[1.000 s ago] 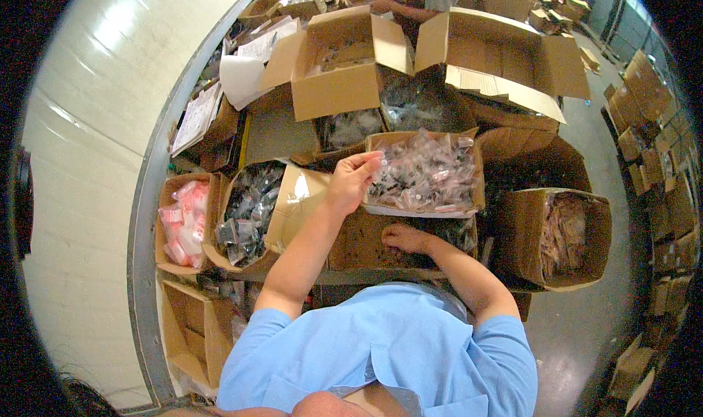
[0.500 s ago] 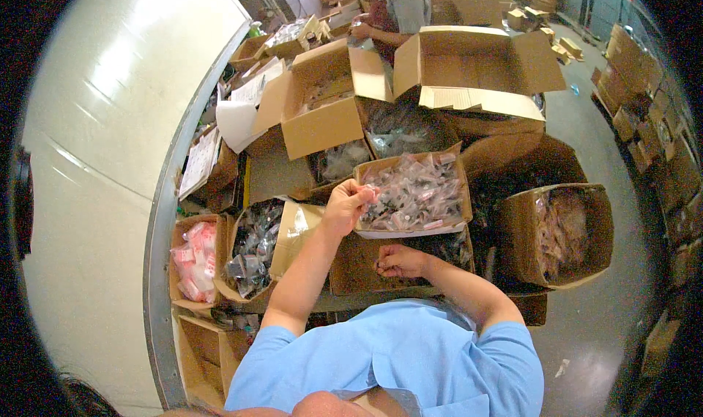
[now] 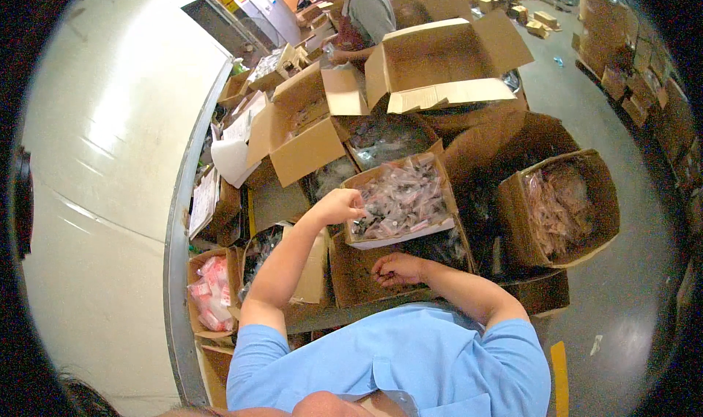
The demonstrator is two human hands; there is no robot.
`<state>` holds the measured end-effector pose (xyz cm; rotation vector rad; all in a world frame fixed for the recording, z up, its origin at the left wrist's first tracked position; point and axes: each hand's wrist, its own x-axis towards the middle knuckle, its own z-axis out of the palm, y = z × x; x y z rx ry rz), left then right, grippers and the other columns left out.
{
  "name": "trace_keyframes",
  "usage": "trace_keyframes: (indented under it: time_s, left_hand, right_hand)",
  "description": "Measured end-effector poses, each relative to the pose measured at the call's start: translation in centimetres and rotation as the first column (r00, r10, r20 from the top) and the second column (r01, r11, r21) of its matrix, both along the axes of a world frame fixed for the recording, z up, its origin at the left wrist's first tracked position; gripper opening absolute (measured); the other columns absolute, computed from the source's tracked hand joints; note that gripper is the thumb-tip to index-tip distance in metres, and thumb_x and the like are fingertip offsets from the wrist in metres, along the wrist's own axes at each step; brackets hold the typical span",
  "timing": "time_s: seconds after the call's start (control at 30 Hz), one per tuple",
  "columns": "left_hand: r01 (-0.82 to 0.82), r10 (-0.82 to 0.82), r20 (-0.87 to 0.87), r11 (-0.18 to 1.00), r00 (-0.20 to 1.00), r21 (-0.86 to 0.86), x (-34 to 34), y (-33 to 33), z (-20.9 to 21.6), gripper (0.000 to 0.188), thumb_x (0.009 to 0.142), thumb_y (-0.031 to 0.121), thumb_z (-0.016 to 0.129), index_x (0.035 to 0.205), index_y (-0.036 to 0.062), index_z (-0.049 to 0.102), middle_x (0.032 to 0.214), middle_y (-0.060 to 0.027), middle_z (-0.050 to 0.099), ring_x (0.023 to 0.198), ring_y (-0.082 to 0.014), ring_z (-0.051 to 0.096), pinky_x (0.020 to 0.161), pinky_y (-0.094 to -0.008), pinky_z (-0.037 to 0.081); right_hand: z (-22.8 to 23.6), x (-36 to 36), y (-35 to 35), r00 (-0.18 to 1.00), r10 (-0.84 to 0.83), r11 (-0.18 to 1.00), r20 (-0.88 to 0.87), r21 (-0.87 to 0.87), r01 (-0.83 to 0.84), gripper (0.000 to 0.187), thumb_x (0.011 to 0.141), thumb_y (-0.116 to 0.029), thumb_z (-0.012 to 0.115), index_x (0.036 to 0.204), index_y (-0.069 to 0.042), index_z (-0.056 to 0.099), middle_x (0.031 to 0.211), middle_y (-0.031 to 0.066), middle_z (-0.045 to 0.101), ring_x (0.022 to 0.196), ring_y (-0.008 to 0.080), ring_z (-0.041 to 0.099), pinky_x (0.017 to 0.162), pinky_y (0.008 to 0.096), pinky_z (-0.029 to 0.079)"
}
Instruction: Sorting small black industrial parts from a large cardboard box into a small plastic bag and separate containers.
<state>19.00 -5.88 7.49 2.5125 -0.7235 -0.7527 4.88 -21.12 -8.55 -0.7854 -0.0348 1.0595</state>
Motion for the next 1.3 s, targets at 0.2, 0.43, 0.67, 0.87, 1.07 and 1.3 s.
trace_keyframes:
  time_s: [0.2,0.43,0.67,0.87,1.07,1.3]
  left_hand:
    - [0.036,-0.575,0.51,0.686,0.64,0.727,-1.2,-3.8,0.8,0.01,0.074,0.018,0.058,0.076,0.0118,0.066,0.08,-0.0072,0.064,0.081,-0.0229,0.059,0.069,-0.0345,0.043]
    - [0.048,-0.742,0.484,0.566,0.464,0.823,-1.5,-3.9,0.7,0.008,0.075,0.017,0.058,0.077,0.013,0.065,0.078,-0.005,0.06,0.081,-0.0207,0.056,0.079,-0.0351,0.037]
    - [0.122,-0.234,0.56,0.965,0.795,0.23,-1.0,-2.3,1.1,0.021,0.077,0.023,0.062,0.069,0.0044,0.059,0.073,-0.0112,0.059,0.073,-0.0246,0.059,0.06,-0.0369,0.044]
    - [-0.756,0.359,-0.729,0.569,0.583,-0.325,0.1,0.2,0.5,0.045,0.088,0.046,0.054,0.067,0.0058,0.057,0.073,-0.0108,0.06,0.067,-0.0186,0.057,0.06,-0.0316,0.047]
    - [-0.758,0.043,-0.85,0.476,0.526,-0.445,-1.4,1.5,0.5,0.032,0.092,0.033,0.052,0.073,0.0067,0.055,0.077,-0.009,0.06,0.068,-0.0171,0.057,0.06,-0.0275,0.047]
    - [-0.441,-0.139,-0.715,0.702,0.685,-0.559,-10.2,0.2,-2.5,0.018,0.075,0.005,0.068,0.084,0.008,0.054,0.078,-0.0016,0.058,0.074,-0.0098,0.055,0.065,-0.0244,0.045]
  right_hand:
    - [-0.3,-0.1,-0.2,0.998,-0.05,0.999,-0.045,-0.019,0.049,0.02,0.085,-0.008,0.051,0.103,0.0,0.056,0.094,0.0091,0.06,0.085,0.0178,0.06,0.076,0.0298,0.054]
    - [0.5,-0.6,-0.5,0.992,-0.091,0.991,-0.088,-0.104,0.081,0.018,0.085,-0.011,0.053,0.1,-0.001,0.057,0.092,0.0092,0.06,0.084,0.0178,0.059,0.074,0.0295,0.053]
    - [2.2,-0.9,-0.9,0.943,-0.304,0.953,-0.136,-0.05,0.3,0.019,0.085,-0.016,0.056,0.096,0.0,0.058,0.093,0.0094,0.057,0.083,0.0184,0.056,0.075,0.0312,0.05]
    - [4.5,-0.8,-1.4,0.949,-0.283,0.959,-0.14,-0.071,0.275,0.023,0.089,-0.019,0.052,0.099,0.001,0.059,0.094,0.0084,0.059,0.084,0.0175,0.056,0.078,0.0302,0.048]
    - [6.7,-1.3,-1.9,0.928,-0.322,0.945,-0.185,0.002,0.328,0.022,0.09,-0.019,0.05,0.094,0.0,0.058,0.09,0.0087,0.058,0.082,0.0179,0.056,0.073,0.0322,0.05]
    - [15.4,-2.2,-3.8,0.693,-0.718,0.68,-0.058,0.152,0.717,0.026,0.094,-0.025,0.04,0.09,-0.004,0.055,0.087,0.0066,0.056,0.077,0.0168,0.054,0.074,0.0313,0.047]
